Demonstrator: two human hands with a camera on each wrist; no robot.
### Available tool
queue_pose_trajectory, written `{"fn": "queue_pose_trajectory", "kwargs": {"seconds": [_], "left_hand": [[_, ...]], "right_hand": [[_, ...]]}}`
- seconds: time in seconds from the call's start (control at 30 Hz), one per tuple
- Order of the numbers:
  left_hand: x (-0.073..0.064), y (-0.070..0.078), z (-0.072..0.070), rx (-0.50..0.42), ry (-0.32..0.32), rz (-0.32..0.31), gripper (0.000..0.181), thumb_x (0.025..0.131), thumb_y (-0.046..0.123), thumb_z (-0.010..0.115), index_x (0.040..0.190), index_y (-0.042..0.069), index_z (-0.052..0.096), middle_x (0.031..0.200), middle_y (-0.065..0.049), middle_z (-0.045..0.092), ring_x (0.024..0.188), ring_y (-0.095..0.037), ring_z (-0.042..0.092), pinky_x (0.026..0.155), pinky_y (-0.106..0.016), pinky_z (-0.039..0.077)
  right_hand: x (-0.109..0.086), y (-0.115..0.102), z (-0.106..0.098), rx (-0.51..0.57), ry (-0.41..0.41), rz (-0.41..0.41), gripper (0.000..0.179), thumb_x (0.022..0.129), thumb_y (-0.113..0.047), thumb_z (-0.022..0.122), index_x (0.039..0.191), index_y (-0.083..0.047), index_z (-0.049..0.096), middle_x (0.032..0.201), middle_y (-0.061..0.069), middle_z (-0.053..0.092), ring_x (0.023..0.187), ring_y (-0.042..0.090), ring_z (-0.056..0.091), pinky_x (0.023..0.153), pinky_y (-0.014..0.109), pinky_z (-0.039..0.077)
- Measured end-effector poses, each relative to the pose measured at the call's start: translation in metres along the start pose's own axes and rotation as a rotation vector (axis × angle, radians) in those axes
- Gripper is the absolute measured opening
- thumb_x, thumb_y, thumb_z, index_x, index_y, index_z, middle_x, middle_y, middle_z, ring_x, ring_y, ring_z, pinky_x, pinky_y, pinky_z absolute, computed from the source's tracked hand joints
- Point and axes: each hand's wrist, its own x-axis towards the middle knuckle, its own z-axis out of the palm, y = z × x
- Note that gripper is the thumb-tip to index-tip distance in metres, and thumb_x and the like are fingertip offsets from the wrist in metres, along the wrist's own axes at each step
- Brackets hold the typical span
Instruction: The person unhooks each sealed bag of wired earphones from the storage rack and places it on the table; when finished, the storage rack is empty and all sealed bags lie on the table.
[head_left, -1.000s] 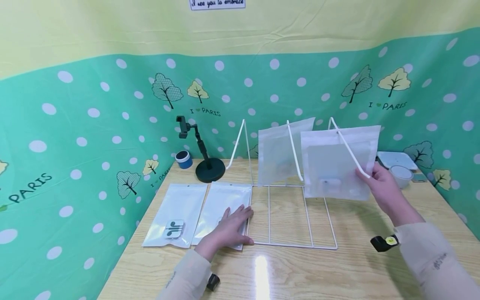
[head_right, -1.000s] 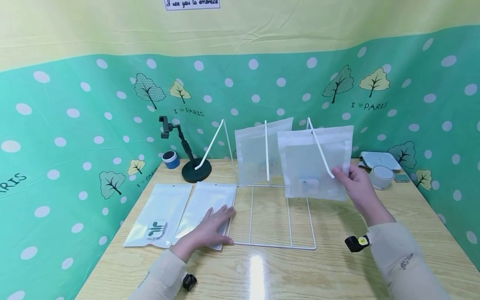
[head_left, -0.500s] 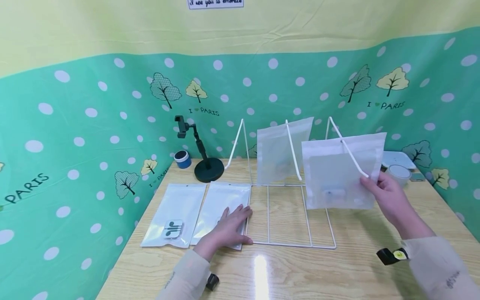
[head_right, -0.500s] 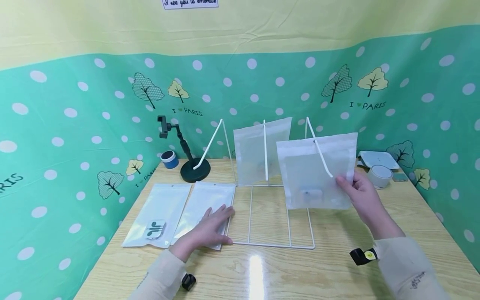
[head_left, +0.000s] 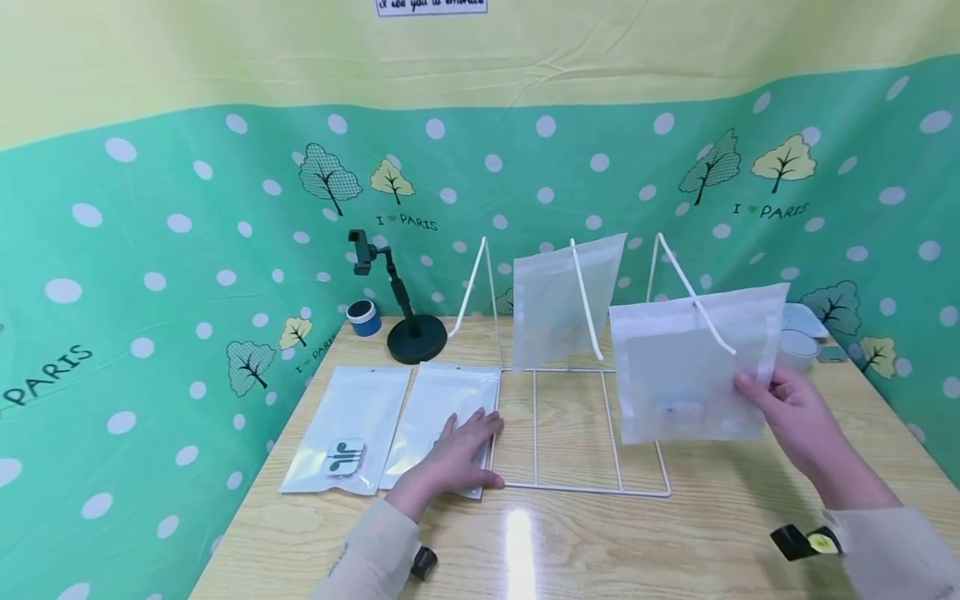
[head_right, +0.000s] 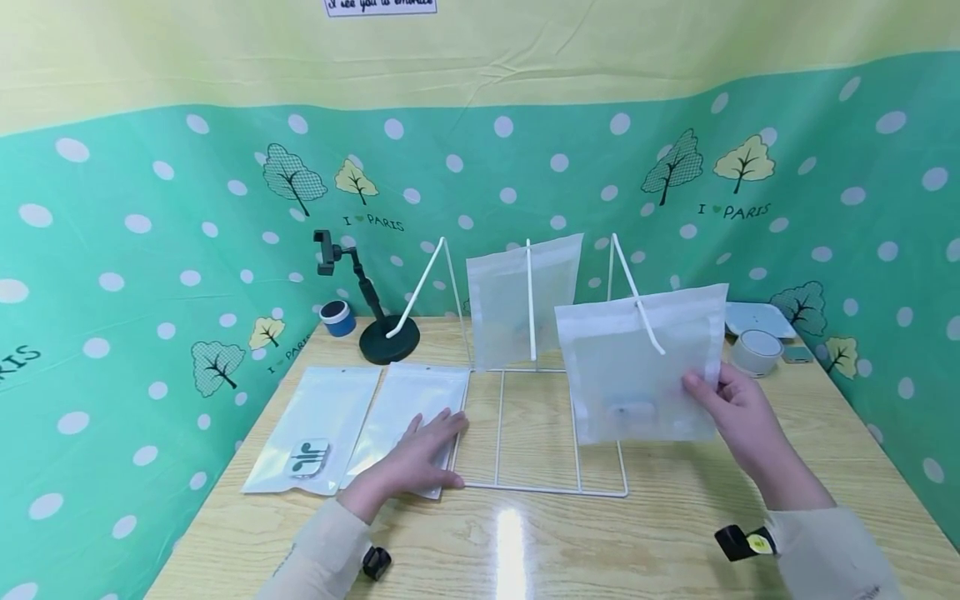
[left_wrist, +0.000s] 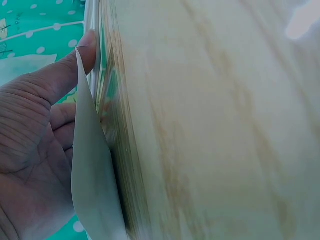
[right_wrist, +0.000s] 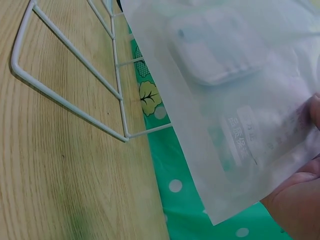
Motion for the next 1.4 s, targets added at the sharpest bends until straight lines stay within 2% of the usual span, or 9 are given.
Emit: {"fn": "queue_pose_trajectory", "kwargs": {"seconds": [0.33, 0.57, 0.9, 1.17, 1.4], "left_hand": [[0.000, 0.000, 0.000, -0.002, -0.004, 0.001, 0.092, 0.075, 0.047, 0.081, 0.149, 0.011, 0.040, 0.156, -0.005, 0.033, 0.147, -0.027, 0.020, 0.117, -0.058, 0.004], [0.000, 0.000, 0.000, 0.003, 0.000, -0.003, 0.093, 0.074, 0.048, 0.081, 0.149, 0.012, 0.040, 0.156, -0.005, 0.033, 0.147, -0.027, 0.020, 0.117, -0.058, 0.004], [0.000, 0.001, 0.000, -0.001, -0.004, -0.012, 0.092, 0.073, 0.047, 0.081, 0.148, 0.012, 0.041, 0.156, -0.004, 0.034, 0.147, -0.027, 0.020, 0.117, -0.057, 0.004], [0.000, 0.001, 0.000, -0.005, -0.009, -0.022, 0.093, 0.073, 0.048, 0.081, 0.149, 0.014, 0.040, 0.157, -0.004, 0.033, 0.147, -0.025, 0.019, 0.117, -0.057, 0.003], [-0.001, 0.001, 0.000, -0.010, -0.008, -0.018, 0.092, 0.073, 0.047, 0.082, 0.149, 0.013, 0.041, 0.156, -0.005, 0.033, 0.147, -0.026, 0.020, 0.117, -0.057, 0.004]], "right_hand": [[-0.017, 0.000, -0.004, 0.012, -0.017, -0.039, 0.033, 0.104, -0.013, 0.046, 0.136, -0.015, 0.052, 0.118, -0.024, 0.055, 0.100, -0.007, 0.057, 0.074, 0.015, 0.051], [-0.025, -0.001, -0.005, 0.047, -0.009, -0.043, 0.028, 0.103, -0.008, 0.047, 0.127, -0.018, 0.056, 0.114, -0.024, 0.059, 0.098, -0.006, 0.060, 0.074, 0.014, 0.051], [-0.040, -0.003, -0.009, -0.012, -0.027, -0.040, 0.030, 0.102, -0.008, 0.048, 0.132, -0.008, 0.055, 0.117, -0.022, 0.058, 0.100, -0.006, 0.059, 0.073, 0.015, 0.052], [-0.048, -0.005, -0.015, 0.003, -0.020, -0.058, 0.026, 0.101, -0.003, 0.048, 0.125, -0.004, 0.059, 0.113, -0.020, 0.062, 0.098, -0.004, 0.061, 0.071, 0.017, 0.053], [-0.053, -0.008, -0.017, -0.053, 0.015, -0.054, 0.024, 0.100, -0.003, 0.050, 0.122, -0.003, 0.061, 0.111, -0.023, 0.062, 0.097, -0.006, 0.061, 0.069, 0.016, 0.052]]}}
